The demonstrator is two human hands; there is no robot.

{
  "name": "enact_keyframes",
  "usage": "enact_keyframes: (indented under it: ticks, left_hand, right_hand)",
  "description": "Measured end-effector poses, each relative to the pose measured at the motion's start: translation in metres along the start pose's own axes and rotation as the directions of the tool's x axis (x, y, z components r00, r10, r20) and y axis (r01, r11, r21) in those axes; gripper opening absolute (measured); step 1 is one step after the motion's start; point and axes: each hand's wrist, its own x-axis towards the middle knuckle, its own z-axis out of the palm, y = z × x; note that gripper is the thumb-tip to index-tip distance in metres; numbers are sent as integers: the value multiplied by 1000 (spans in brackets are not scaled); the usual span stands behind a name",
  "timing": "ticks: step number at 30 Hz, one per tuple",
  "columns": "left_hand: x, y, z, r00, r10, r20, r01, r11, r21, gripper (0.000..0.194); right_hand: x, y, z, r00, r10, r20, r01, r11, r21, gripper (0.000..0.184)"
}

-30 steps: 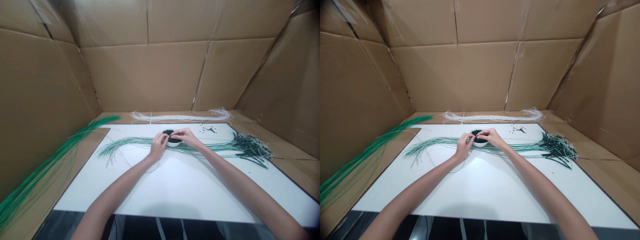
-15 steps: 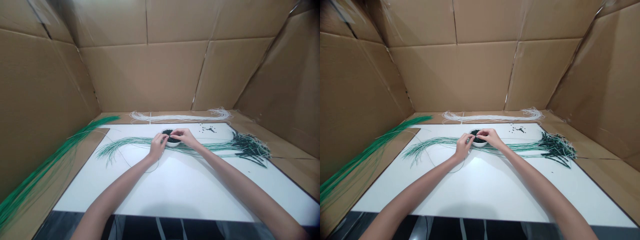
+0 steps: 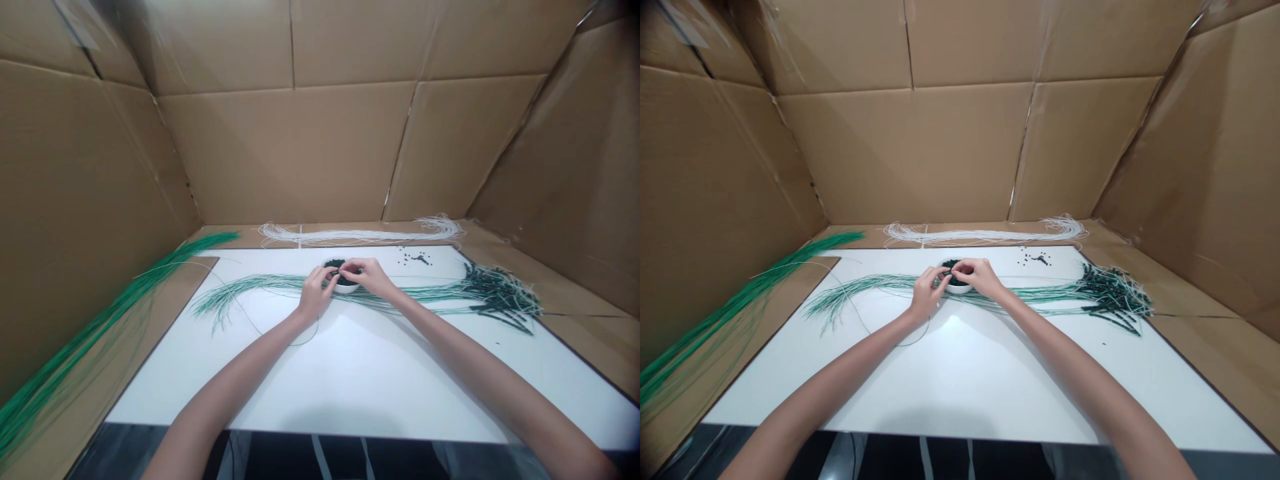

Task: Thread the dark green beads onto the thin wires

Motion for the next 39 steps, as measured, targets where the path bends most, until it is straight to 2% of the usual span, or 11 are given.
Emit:
enact_keyframes:
  ticks: [5, 11, 14, 17, 19, 23, 26, 29, 33, 39]
  left_hand:
    - [1, 2, -1, 1000, -17, 14, 17, 1000, -25, 18]
    - [0, -1, 1, 989, -145, -16, 144, 988, -49, 14]
    - [0, -2, 2, 986, -166, -14, 165, 984, -63, 12]
    - [0, -2, 2, 987, -161, -19, 160, 985, -62, 12]
    - [0, -2, 2, 988, -155, -27, 153, 987, -50, 11]
    - [1, -1, 1, 992, -127, -21, 127, 992, -26, 9]
    - [1, 0, 0, 995, -103, -8, 103, 995, -19, 10]
    - [1, 0, 0, 996, -85, -7, 85, 996, -14, 10]
    - [1, 0, 0, 996, -85, -16, 85, 996, -7, 10]
    - [2, 0, 1, 997, -69, -47, 69, 998, 3, 10]
  right_hand:
    - [-1, -9, 0, 998, -50, -25, 48, 996, -79, 17]
    - [0, -11, -2, 997, -79, 22, 81, 991, -109, 17]
    - [1, -9, -2, 996, -79, 44, 83, 990, -115, 18]
    - [4, -6, -6, 993, -46, 112, 64, 985, -159, 19]
    - [8, -4, -9, 983, 6, 186, 40, 969, -246, 21]
    - [16, 1, -12, 935, 113, 335, 35, 913, -406, 19]
    - [20, 5, -10, 915, 127, 383, 62, 894, -444, 16]
    - [21, 9, -7, 922, 119, 368, 60, 896, -439, 14]
    - [17, 12, -4, 955, 58, 290, 53, 931, -361, 14]
    - [6, 12, -7, 991, 4, 133, 3, 999, -50, 23]
